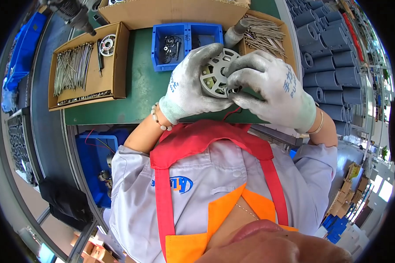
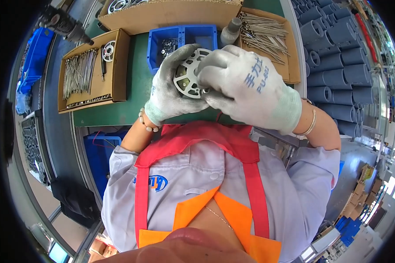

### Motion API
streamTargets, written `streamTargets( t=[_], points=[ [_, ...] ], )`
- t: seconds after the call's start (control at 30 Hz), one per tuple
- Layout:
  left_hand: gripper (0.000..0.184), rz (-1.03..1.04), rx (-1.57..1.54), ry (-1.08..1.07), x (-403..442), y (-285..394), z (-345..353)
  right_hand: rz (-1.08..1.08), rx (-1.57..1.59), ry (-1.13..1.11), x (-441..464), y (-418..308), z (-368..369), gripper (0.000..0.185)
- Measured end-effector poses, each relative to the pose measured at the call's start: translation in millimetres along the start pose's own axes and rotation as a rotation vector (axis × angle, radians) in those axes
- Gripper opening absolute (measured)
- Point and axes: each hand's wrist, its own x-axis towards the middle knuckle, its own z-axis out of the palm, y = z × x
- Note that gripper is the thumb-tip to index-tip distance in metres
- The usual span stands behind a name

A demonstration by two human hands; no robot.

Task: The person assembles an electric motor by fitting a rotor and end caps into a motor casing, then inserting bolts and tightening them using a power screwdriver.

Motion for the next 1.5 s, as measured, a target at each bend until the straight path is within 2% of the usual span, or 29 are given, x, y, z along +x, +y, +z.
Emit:
streamTargets(
  t=[0.13, 0.2, 0.23, 0.27, 0.33, 0.4, 0.47, 0.5, 0.53, 0.57, 0.6, 0.73, 0.77, 0.8, 0.87, 0.9, 0.97, 1.0, 1.03, 1.07, 1.1, 1.13, 1.2, 1.23, 1.27, 1.33, 1.4, 1.5],
  points=[
    [0.097, 0.051, 0.048, -0.032, 2.4, 2.3, -4.5, 0.056, -0.152, 0.075, -10.0, -17.6, 2.8, 0.026],
    [0.099, 0.043, 0.039, -0.032, 2.0, 2.7, -3.8, -0.110, -0.135, 0.081, -11.6, -13.5, -15.6, 0.028],
    [0.102, 0.123, 0.143, -0.013, 2.6, 3.7, -1.2, -0.092, -0.139, 0.091, -13.2, -8.8, -32.7, 0.028],
    [0.107, 0.078, 0.070, -0.027, -1.3, 0.3, -0.7, -0.083, -0.055, 0.220, -16.8, -1.9, -58.5, 0.028],
    [0.110, 0.138, 0.042, 0.001, -0.4, -4.2, 4.2, -0.066, 0.103, 0.487, -27.7, 16.2, -116.6, 0.030],
    [0.114, 0.111, -0.023, -0.013, -5.6, -13.7, 5.7, -0.069, 0.246, 0.759, -37.0, 33.8, -148.7, 0.033],
    [0.117, 0.063, -0.055, -0.027, -7.7, -15.0, 5.2, 0.302, 0.006, 1.063, -21.8, 48.0, -123.2, 0.016],
    [0.119, 0.048, -0.082, -0.024, -9.8, -15.4, 6.7, 0.700, -0.140, 0.830, -9.7, 51.1, -119.0, 0.018],
    [0.119, 0.052, -0.086, -0.029, -10.9, -14.0, 8.1, 0.774, -0.272, 0.612, -22.0, 83.9, -103.8, 0.019],
    [0.120, -0.005, -0.106, -0.025, -12.9, -12.4, 9.1, 0.531, -0.497, 0.518, -40.7, 133.5, -73.2, 0.022],
    [0.121, -0.065, -0.124, -0.018, -14.9, -11.6, 9.9, 0.558, -0.739, 0.164, -69.5, 189.6, -35.9, 0.015],
    [0.127, -0.249, -0.200, -0.058, -20.7, -14.5, 7.9, 0.253, -0.614, 0.152, -87.0, 224.3, 77.5, 0.019],
    [0.128, -0.303, -0.321, -0.018, -22.1, -12.5, 11.5, 0.294, -0.603, 0.016, -82.3, 217.7, 89.5, 0.024],
    [0.128, -0.373, -0.500, 0.017, -21.4, -9.1, 14.6, 0.336, -0.463, -0.133, -76.3, 206.6, 93.1, 0.029],
    [0.128, -0.361, -0.331, -0.031, -22.4, -12.1, 9.4, 0.433, -0.258, -0.163, -69.5, 179.2, 94.1, 0.036],
    [0.127, -0.333, -0.309, -0.019, -20.0, -9.9, 10.6, 0.422, -0.253, -0.163, -63.9, 162.1, 87.1, 0.036],
    [0.124, -0.299, -0.212, -0.010, -15.9, -9.0, 9.6, 0.530, 0.352, 0.055, -49.9, 122.0, 64.7, 0.042],
    [0.124, -0.278, -0.171, -0.015, -12.4, -5.5, 8.9, 0.518, 0.598, 0.127, -48.8, 101.7, 58.4, 0.048],
    [0.124, -0.282, -0.167, -0.016, -13.4, -7.1, 9.2, 0.426, 0.912, 0.231, -48.4, 81.5, 55.5, 0.058],
    [0.124, -0.230, -0.094, -0.019, -15.0, -9.6, 9.9, 0.341, 1.011, 0.282, -43.5, 60.0, 52.2, 0.080],
    [0.125, -0.180, -0.022, -0.027, -16.1, -11.5, 10.8, 0.264, 0.983, 0.315, -35.3, 43.3, 53.9, 0.101],
    [0.125, -0.189, -0.022, -0.039, -15.7, -11.1, 12.3, 0.236, 0.900, 0.332, -27.0, 28.2, 53.5, 0.109],
    [0.125, -0.294, -0.238, 0.068, -17.1, -7.1, 16.4, 0.205, 0.437, 0.283, -13.3, 17.8, 61.2, 0.110],
    [0.127, -0.371, -0.311, 0.096, -20.8, -5.6, 16.9, 0.156, 0.472, 0.413, -8.8, 16.9, 69.5, 0.099],
    [0.127, -0.363, -0.311, 0.111, -21.0, -7.3, 13.9, 0.143, 0.467, 0.404, -8.5, 17.8, 72.5, 0.099],
    [0.128, -0.409, -0.170, -0.120, -22.5, -16.3, 6.7, 0.181, 0.491, 0.398, -9.1, 20.7, 76.0, 0.095],
    [0.129, -0.298, -0.206, -0.045, -29.9, -29.3, 12.0, 0.173, 0.609, 0.440, -6.5, 25.9, 78.7, 0.089],
    [0.130, -0.355, -0.284, -0.019, -30.3, -29.1, 12.6, 0.162, 0.593, 0.381, -5.4, 27.5, 75.4, 0.087]
  ],
)
